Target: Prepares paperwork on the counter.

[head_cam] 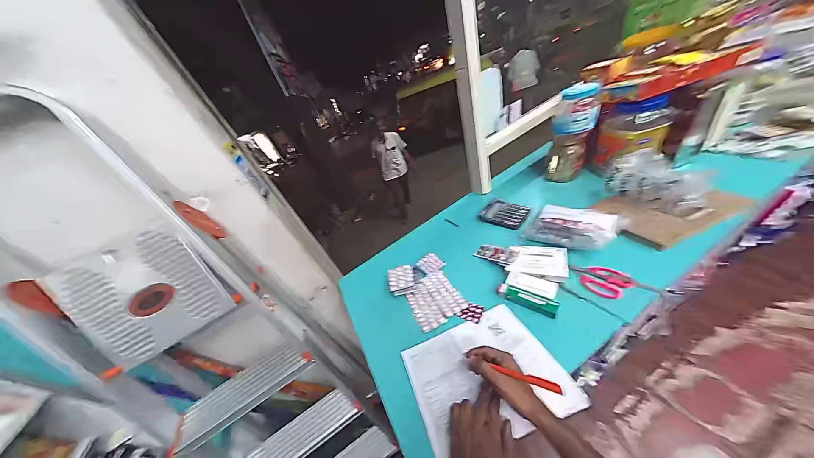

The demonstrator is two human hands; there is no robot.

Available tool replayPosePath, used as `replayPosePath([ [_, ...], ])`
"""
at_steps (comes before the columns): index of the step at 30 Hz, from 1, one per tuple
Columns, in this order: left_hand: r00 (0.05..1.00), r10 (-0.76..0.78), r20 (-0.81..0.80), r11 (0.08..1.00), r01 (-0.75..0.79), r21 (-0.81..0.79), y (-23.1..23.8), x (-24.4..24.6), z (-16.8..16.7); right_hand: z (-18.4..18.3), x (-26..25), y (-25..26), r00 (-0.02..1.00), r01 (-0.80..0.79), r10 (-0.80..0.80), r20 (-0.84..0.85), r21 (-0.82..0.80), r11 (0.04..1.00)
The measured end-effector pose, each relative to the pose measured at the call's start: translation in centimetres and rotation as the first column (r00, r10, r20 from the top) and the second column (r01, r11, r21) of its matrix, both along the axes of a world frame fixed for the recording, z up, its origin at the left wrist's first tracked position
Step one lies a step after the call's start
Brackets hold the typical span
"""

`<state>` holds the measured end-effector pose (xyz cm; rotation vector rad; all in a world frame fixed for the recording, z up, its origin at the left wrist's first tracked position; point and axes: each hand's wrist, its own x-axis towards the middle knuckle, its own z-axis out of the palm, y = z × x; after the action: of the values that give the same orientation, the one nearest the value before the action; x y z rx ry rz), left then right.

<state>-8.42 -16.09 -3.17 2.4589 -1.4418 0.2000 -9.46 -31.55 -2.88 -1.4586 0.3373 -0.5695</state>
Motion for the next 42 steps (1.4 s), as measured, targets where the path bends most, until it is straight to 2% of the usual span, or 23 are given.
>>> replayPosePath([
  [4, 1.000, 0.011, -0.003, 0.999, -0.012, -0.036, -0.6, 0.2, -0.1, 0.1, -0.1, -0.5, 0.999, 0.001, -0.002, 0.049, 0.026, 1.000],
  [9, 0.993, 0.060, -0.101, 0.998, -0.061, -0.005, 0.0, 0.5, 0.3, 0.1, 0.1, 0.1, 0.998, -0.031, 0.027, 0.064, 0.064, 0.997],
  [16, 0.994, 0.056, -0.094, 0.998, -0.054, 0.025, -0.2, 0.4, 0.4, 0.0, 0.1, -0.1, 0.998, -0.021, 0.016, 0.065, 0.084, 0.996],
  [26, 0.996, 0.050, -0.074, 0.997, -0.054, -0.053, -0.1, 0.4, 0.0, 0.2, 0.1, -0.2, 0.998, -0.015, 0.012, 0.058, 0.056, 0.998],
  [30, 0.998, 0.061, -0.013, 0.997, -0.062, -0.050, 0.0, 0.2, -0.8, 0.2, -0.2, -0.1, 0.999, -0.020, 0.018, 0.044, 0.032, 0.999],
  [42, 0.999, 0.040, -0.013, 0.999, -0.041, -0.035, -0.2, 0.5, -0.9, -0.1, 0.2, -0.2, 0.998, -0.020, 0.015, 0.067, 0.071, 0.997],
])
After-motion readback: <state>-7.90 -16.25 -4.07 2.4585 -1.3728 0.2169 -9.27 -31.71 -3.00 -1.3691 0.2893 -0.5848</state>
